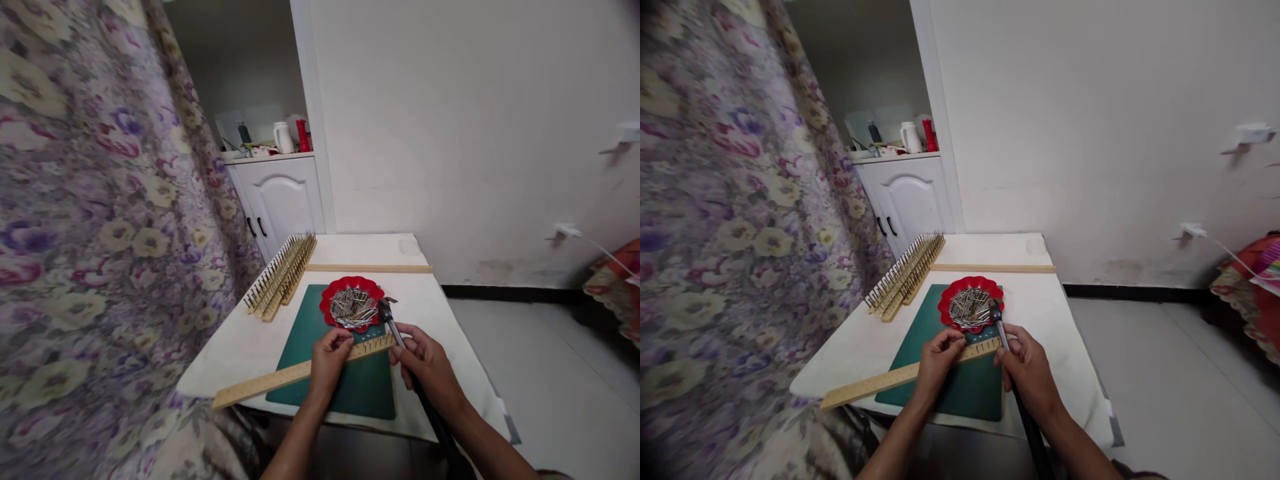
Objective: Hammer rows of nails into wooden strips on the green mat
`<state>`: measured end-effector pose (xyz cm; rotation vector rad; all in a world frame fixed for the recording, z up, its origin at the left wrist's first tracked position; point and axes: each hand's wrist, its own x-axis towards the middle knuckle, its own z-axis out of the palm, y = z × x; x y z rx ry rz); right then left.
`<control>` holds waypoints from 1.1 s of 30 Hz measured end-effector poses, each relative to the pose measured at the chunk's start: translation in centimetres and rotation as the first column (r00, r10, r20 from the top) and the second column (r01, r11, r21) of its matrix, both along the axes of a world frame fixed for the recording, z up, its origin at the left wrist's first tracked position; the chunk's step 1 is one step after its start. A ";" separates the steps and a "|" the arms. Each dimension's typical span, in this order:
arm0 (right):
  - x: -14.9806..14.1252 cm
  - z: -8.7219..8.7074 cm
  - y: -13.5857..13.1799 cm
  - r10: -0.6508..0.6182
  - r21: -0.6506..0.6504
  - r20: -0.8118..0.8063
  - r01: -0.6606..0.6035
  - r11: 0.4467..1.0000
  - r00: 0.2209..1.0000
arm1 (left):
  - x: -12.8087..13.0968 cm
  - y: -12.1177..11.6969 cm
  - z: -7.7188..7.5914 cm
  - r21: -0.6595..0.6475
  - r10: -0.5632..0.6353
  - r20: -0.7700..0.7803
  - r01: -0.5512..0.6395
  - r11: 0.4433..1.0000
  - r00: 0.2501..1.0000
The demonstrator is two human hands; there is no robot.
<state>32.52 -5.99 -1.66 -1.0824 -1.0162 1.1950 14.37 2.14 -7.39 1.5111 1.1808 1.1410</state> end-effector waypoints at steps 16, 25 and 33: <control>-0.3 0.3 -0.4 0.009 -0.015 0.010 -0.009 1.000 1.000 | 0.7 -0.1 -0.9 0.110 0.034 -0.230 -0.008 0.994 0.973; -0.7 -0.6 -0.3 0.135 -0.003 -0.038 -0.135 0.991 0.990 | 0.9 0.0 -1.1 0.139 0.025 -0.255 0.011 0.990 0.967; -2.1 -0.9 -0.7 0.193 -0.031 -0.005 -0.194 0.981 0.981 | 1.0 0.1 -1.3 0.152 0.056 -0.280 -0.014 0.988 0.958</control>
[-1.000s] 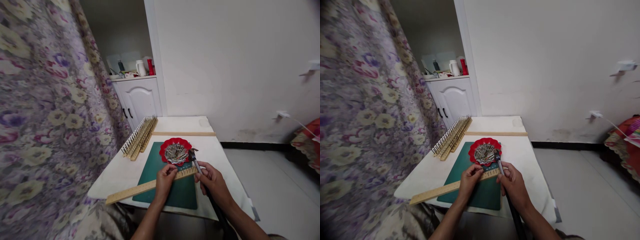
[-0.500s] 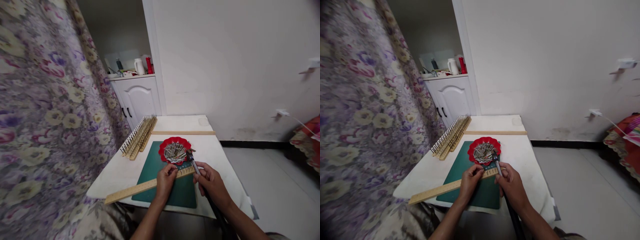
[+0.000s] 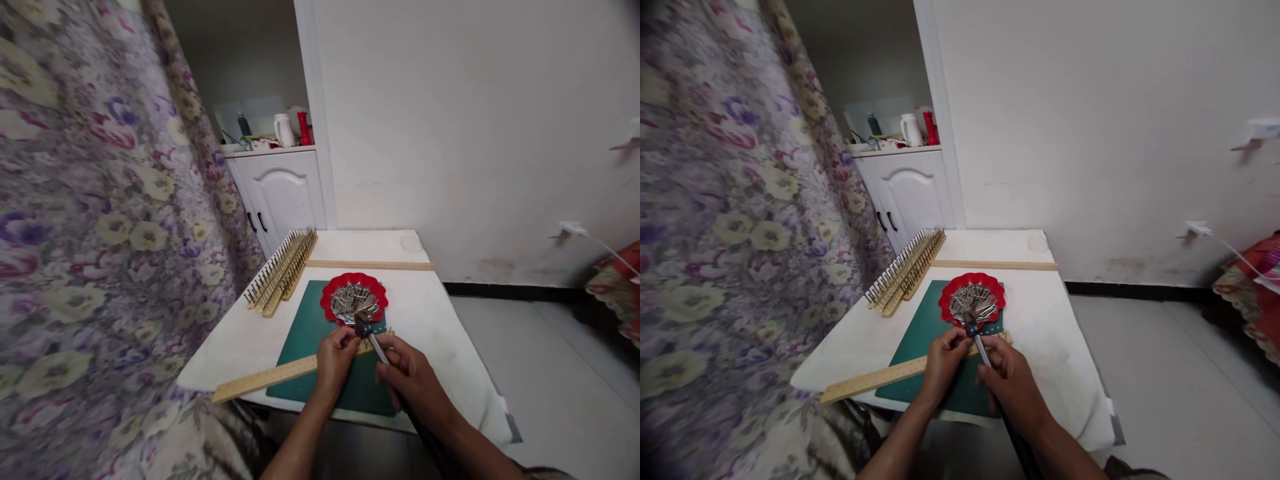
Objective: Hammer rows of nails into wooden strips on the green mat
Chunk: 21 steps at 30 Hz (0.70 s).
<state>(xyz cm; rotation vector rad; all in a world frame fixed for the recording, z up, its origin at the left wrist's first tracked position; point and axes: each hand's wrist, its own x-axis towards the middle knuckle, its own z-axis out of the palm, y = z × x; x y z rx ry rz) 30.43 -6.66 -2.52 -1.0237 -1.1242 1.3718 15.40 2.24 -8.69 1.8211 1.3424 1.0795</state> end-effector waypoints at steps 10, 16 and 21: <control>-0.4 -0.8 -0.2 -0.006 -0.016 0.047 0.007 1.000 0.999 | 0.1 -0.2 0.1 0.013 0.020 -0.045 -0.020 1.000 0.999; -0.2 -1.1 -0.2 -0.030 -0.001 0.081 0.030 1.000 0.996 | 0.1 -0.2 0.2 0.016 0.022 -0.052 -0.022 1.000 0.998; -0.2 -1.2 -0.4 0.005 -0.005 0.076 -0.004 1.000 0.997 | 0.1 -0.3 0.1 0.005 0.021 -0.060 -0.021 1.000 0.998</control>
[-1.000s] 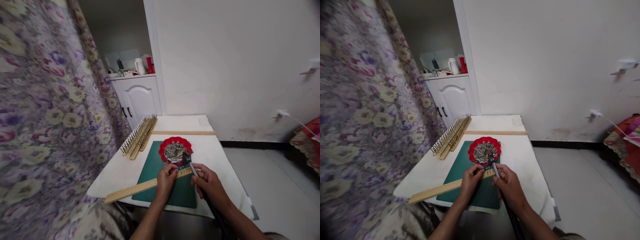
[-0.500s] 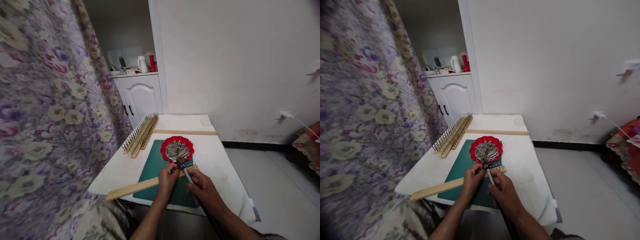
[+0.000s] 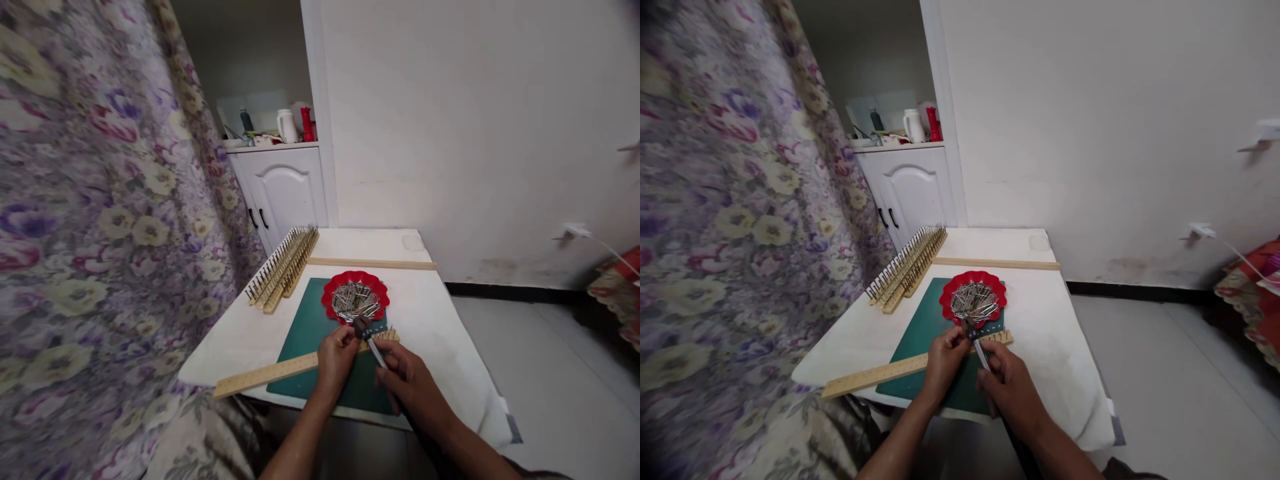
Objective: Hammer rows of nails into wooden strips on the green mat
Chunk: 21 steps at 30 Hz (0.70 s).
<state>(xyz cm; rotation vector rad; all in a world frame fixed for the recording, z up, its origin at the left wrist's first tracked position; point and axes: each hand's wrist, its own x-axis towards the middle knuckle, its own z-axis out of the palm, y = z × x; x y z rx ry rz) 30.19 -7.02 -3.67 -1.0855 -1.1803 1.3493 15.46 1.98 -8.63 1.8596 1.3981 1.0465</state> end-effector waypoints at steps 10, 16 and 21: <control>1.2 1.4 0.0 -0.040 0.051 -0.058 0.043 0.998 0.998 | -0.2 -0.3 0.3 0.018 -0.019 -0.004 0.019 1.000 1.000; 2.3 1.8 0.3 -0.087 0.066 -0.088 0.093 0.993 0.992 | -0.2 -0.2 0.3 -0.009 -0.022 0.034 0.023 1.000 0.999; 3.4 2.4 0.7 -0.169 0.091 -0.096 0.178 0.980 0.981 | -1.2 0.0 0.6 -0.034 -0.077 0.112 0.081 0.996 0.991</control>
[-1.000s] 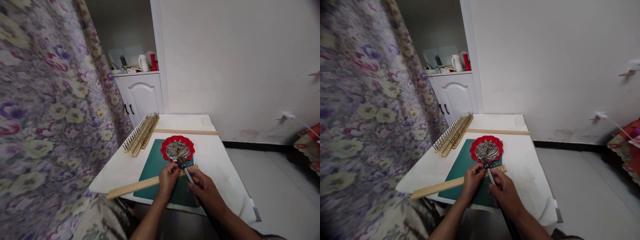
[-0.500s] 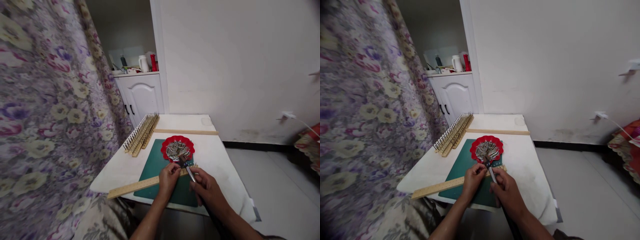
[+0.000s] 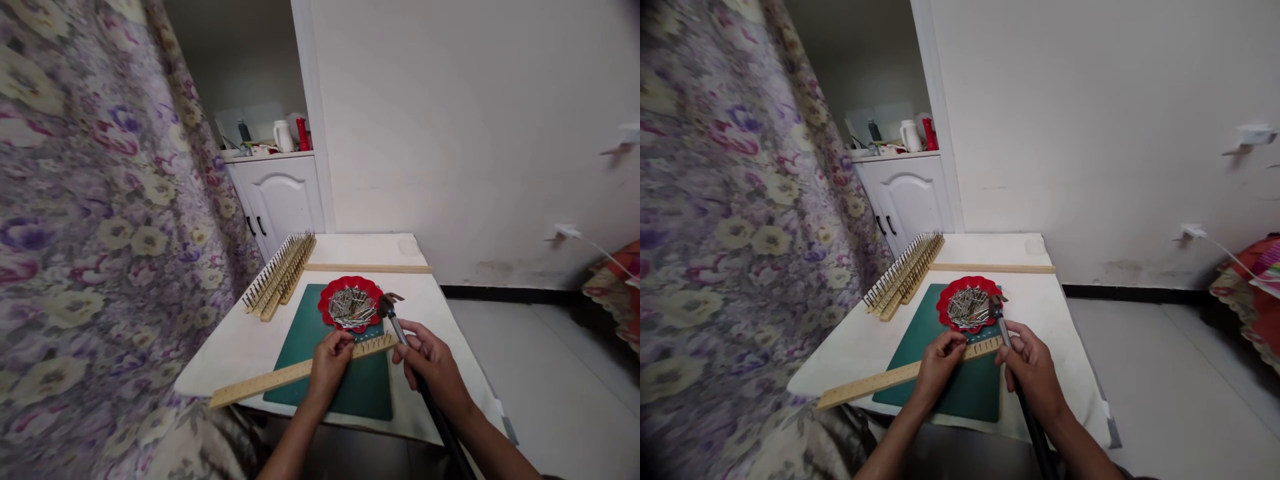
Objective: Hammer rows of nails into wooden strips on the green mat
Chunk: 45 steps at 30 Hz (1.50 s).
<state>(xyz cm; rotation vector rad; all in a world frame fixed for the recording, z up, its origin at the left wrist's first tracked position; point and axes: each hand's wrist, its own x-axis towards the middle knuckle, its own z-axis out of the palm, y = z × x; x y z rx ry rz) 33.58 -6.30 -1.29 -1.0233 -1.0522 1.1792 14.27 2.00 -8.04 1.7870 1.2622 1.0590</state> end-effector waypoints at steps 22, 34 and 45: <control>0.5 0.5 0.7 -0.097 -0.052 -0.028 0.095 0.994 0.995 | 6.0 9.8 3.4 0.034 -0.036 -0.690 0.082 0.996 0.723; 0.5 0.2 0.7 -0.096 -0.047 -0.036 0.095 0.994 0.995 | 5.5 9.3 3.4 0.090 -0.040 -0.671 0.134 0.987 0.741; 0.4 0.1 0.4 -0.079 -0.032 -0.022 0.078 0.996 0.997 | 0.9 6.0 5.2 0.206 0.052 -0.185 -0.013 0.979 0.981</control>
